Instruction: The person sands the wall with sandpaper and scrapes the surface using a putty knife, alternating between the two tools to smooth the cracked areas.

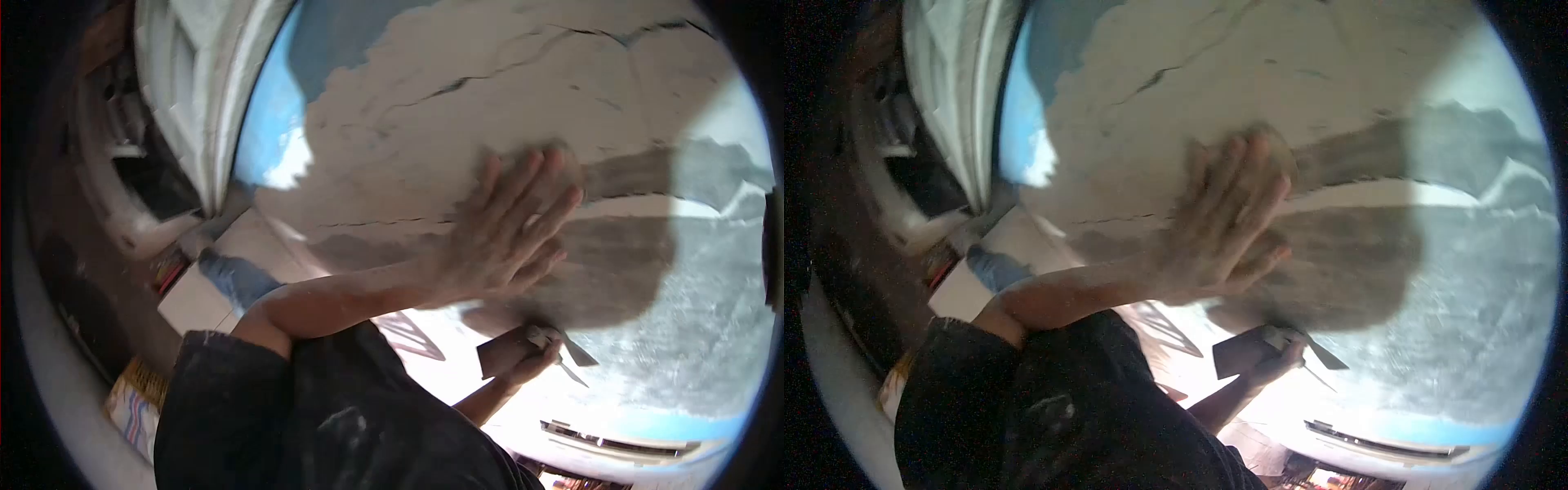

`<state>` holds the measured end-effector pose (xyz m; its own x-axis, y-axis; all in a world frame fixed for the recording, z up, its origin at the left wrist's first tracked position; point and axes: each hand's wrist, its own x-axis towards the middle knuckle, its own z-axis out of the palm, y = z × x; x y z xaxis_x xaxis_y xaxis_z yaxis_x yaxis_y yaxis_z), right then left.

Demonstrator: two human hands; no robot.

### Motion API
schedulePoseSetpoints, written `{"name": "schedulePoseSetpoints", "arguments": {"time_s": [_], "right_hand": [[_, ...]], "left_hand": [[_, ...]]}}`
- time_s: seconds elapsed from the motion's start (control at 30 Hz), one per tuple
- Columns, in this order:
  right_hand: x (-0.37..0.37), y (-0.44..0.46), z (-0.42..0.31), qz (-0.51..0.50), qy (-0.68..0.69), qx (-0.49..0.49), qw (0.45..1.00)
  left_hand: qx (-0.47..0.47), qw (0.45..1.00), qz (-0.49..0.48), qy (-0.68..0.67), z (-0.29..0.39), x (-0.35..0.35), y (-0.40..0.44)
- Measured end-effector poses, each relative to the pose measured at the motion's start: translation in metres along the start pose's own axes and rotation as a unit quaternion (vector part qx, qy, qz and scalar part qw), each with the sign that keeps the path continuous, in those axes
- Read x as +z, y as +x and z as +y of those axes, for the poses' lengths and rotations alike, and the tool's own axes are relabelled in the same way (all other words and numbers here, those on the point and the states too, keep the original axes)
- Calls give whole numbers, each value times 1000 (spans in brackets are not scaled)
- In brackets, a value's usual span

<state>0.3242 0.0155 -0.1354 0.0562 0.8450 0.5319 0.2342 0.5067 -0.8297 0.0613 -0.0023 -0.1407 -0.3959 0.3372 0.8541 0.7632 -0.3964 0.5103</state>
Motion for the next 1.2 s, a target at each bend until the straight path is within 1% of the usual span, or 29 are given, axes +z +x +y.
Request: {"name": "schedulePoseSetpoints", "arguments": {"time_s": [0.03, 0.07, 0.1, 0.13, 0.17, 0.2, 0.23, 0.27, 0.33, 0.4, 0.43, 0.47, 0.5, 0.53, 0.6, 0.67, 0.77, 0.87, 0.93, 0.97, 1.0, 1.03, 1.07, 1.1, 1.13, 1.17, 1.2], "right_hand": [[3, -2, 5, 21, 66, 29, 997], [17, -8, -11, 65, 87, 78, 991], [11, -7, -8, 13, 114, 85, 990], [20, -7, -11, 25, 31, 34, 999], [27, -7, -13, 31, 40, 25, 998], [26, -6, -17, 31, -38, 12, 999], [24, -5, -18, 34, -117, -8, 992], [21, -7, -18, 17, -121, -15, 992], [21, -4, -18, -15, -121, -40, 992], [23, -6, -18, -14, -67, -20, 997], [25, -6, -16, -13, -38, -8, 999], [29, -10, -20, -33, -49, -2, 998], [8, -1, -2, -34, -53, 3, 998], [11, 0, -4, -31, -49, 5, 998], [15, 1, -2, -15, -40, 20, 999], [24, -4, -8, -5, -32, 32, 999], [31, -7, -15, 11, -8, 47, 999], [31, -11, -18, 26, 35, 57, 997], [35, -7, -19, 10, 30, 76, 997], [32, -7, -19, 3, 22, 87, 996], [25, -4, -18, -14, -45, 60, 997], [20, -3, -17, -32, -112, 31, 993], [16, -3, -15, -27, -121, 33, 992], [15, -4, -16, -23, -129, 35, 991], [62, -25, -47, 3, -81, 66, 995], [40, -13, -29, 30, -31, 96, 994], [33, -9, -24, 23, -39, 86, 995]], "left_hand": [[-14, 999, -36, 20, -2, 0, -19], [-12, 998, -37, 41, -4, 5, -36], [-11, 997, -39, 63, -6, 14, -50], [-8, 996, -40, 84, -9, 20, -58], [-16, 998, -20, 54, -9, 15, -47], [-21, 1000, 3, 20, -5, 8, -25], [-23, 999, 23, 35, -5, 1, 0], [-20, 998, 46, 45, -4, -2, 16], [-15, 997, 70, 39, -5, 6, 18], [-13, 996, 78, 46, -7, 8, 3], [-13, 996, 71, 52, -8, 17, -23], [-13, 996, 64, 56, -7, 17, -36], [-14, 997, 66, 48, -6, 21, -41], [-16, 997, 69, 38, -5, 19, -41], [-15, 995, 93, 30, -6, 20, -35], [-3, 989, 143, 41, -8, 3, 6], [-16, 987, 139, 83, -7, -2, 17], [-38, 991, 125, 35, -10, 13, -30], [-35, 992, 116, 43, -11, 10, -38], [-38, 992, 110, 44, -10, 7, -40], [-38, 991, 112, 62, -7, 9, -32], [-38, 990, 114, 79, -5, -3, -8], [-35, 988, 115, 98, -5, -10, 6], [-37, 989, 119, 83, -5, -7, 9], [-38, 989, 124, 68, -5, -4, 13], [-38, 990, 128, 54, -5, -2, 16], [-36, 991, 120, 41, -6, 3, 6]]}}
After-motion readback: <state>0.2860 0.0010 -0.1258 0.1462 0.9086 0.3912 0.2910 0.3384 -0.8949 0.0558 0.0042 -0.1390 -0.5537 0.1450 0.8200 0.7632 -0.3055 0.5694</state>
